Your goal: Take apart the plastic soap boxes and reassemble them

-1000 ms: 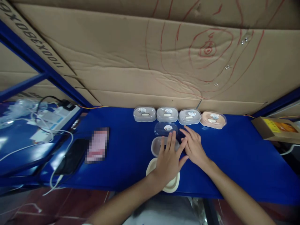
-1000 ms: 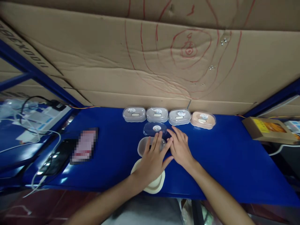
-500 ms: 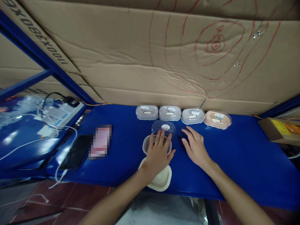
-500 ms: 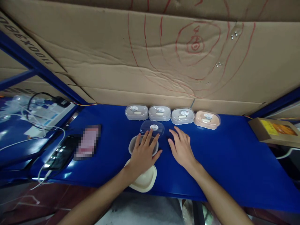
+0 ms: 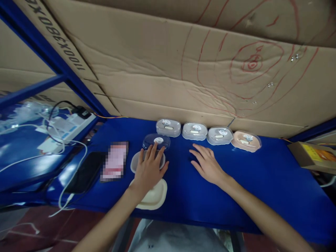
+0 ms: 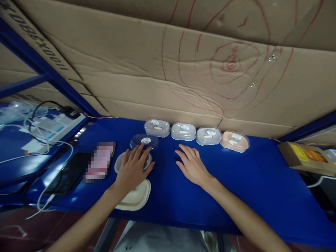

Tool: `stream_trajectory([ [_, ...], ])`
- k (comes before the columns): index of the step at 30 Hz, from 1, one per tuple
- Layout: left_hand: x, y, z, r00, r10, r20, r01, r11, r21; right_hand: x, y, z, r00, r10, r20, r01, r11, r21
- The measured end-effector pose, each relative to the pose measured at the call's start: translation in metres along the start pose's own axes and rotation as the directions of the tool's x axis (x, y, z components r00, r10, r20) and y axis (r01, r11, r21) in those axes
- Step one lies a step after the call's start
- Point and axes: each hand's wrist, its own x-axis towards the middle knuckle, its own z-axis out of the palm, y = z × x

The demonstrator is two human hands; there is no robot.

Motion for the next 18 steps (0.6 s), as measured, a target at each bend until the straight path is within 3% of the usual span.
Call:
stream_trajectory([
  [4,-0.002,-0.01,0.002,0.999,-0.047,-0.017,0.047,0.999,0.026,0.081,-0.009,0.009,0.992,-0.038,0.116,0.055,0.987,-0.152],
  [7,-0.002,-0.013,0.004,0.999,-0.046,-0.028,0.048,0.996,0.069,0.145,-0.008,0.016,0.992,-0.017,0.127,0.04,0.983,-0.179],
  [10,-0.002,-0.016,0.006,0.999,-0.045,-0.027,0.048,0.995,0.09,0.19,-0.008,0.02,0.99,0.017,0.138,0.009,0.982,-0.187],
  [14,-0.003,-0.017,0.006,0.998,-0.05,-0.028,0.052,0.995,0.087,0.206,-0.011,0.014,0.991,0.038,0.126,-0.015,0.984,-0.179],
  [18,0.002,-0.019,0.008,0.999,-0.031,-0.041,0.034,0.996,0.079,0.187,-0.01,-0.012,0.998,0.042,0.045,-0.035,0.989,-0.145],
])
